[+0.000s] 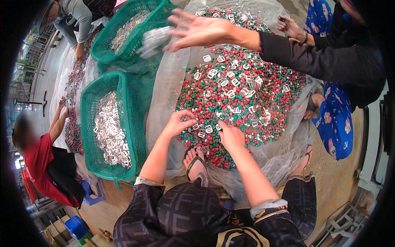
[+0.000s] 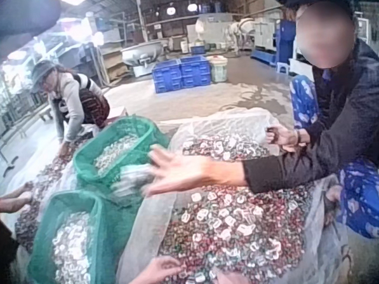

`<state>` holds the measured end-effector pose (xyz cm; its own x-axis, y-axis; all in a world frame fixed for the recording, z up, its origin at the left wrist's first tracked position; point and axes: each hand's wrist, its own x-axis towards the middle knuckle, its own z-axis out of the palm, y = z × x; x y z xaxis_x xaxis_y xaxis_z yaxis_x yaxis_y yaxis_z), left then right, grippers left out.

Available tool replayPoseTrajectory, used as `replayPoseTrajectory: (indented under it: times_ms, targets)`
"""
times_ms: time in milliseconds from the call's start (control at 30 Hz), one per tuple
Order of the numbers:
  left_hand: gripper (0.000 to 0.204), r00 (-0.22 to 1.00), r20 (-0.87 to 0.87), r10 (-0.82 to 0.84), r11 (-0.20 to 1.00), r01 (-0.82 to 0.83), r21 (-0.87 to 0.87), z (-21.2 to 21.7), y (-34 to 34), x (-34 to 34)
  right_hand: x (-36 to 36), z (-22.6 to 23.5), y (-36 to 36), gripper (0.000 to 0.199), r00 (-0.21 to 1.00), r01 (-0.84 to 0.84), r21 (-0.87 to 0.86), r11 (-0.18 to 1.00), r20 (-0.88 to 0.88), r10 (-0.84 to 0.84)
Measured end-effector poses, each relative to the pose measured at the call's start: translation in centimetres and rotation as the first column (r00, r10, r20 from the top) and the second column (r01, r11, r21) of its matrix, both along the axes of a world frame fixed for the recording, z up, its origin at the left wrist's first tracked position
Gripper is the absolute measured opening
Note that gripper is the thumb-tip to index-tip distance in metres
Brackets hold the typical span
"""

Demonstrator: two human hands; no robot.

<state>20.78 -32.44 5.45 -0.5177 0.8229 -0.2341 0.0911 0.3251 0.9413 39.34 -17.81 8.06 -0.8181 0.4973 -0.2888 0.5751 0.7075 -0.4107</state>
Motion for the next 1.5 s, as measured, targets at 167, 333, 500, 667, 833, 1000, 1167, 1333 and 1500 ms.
replayPoseTrajectory:
  times_ms: [167, 333, 500, 667, 833, 1000, 1167, 1333, 1500]
  targets:
    - [0.029, 0.909, -0.383, -0.163, 0.947, 0.036, -0.318, 0.3, 0.1, 2.5, 0.0, -0.9, 0.6, 0.021, 0.992, 0.086, 0.006, 0.996, -0.093, -0.085]
    - [0.017, 0.988, -0.077, 0.131, 0.985, -0.139, -0.104, -2.5, -1.6, 1.2, 0.2, 0.1, 2.5, 0.018, 0.834, 0.267, -0.628, 0.730, -0.229, -0.502]
    - [0.017, 0.693, 0.669, 0.269, 0.930, -0.368, 0.007, 0.4, -3.6, 0.1, 2.5, 0.3, 4.1, 0.012, 0.664, -0.098, -0.982, -0.162, 0.056, -0.746]
    - [0.020, 0.971, 0.038, 0.236, 0.931, -0.215, -0.295, -1.2, -7.2, 0.6, 2.5, 0.7, 3.0, 0.014, 0.674, 0.086, -0.993, -0.082, 0.118, -0.729]
    - [0.027, 0.922, -0.368, 0.122, 0.864, -0.281, -0.418, -1.3, -7.2, 3.2, 2.1, 0.3, 1.4, 0.018, 0.929, 0.220, -0.626, 0.748, -0.100, -0.357]
    - [0.024, 0.966, -0.081, 0.244, 0.941, -0.256, -0.220, -3.9, -8.0, 2.8, 2.4, 0.7, -0.8, 0.030, 0.998, -0.037, -0.035, 0.999, -0.053, 0.035]
    - [0.013, 0.552, 0.808, 0.206, 0.949, -0.314, -0.027, 0.1, -5.8, 4.4, 2.9, 0.1, -1.2, 0.024, 0.995, -0.073, 0.062, 0.995, -0.069, 0.077]
    - [0.017, 0.793, 0.607, 0.053, 0.999, -0.046, -0.027, -0.2, -4.2, 6.8, 3.1, -1.3, -0.4, 0.014, 0.969, 0.047, -0.006, 0.999, -0.242, -0.047]
    - [0.022, 0.970, 0.204, -0.135, 0.983, 0.157, -0.092, -1.2, -3.4, 8.6, 3.4, -2.4, 1.8, 0.011, 0.830, 0.328, -0.817, 0.475, 0.009, -0.558]
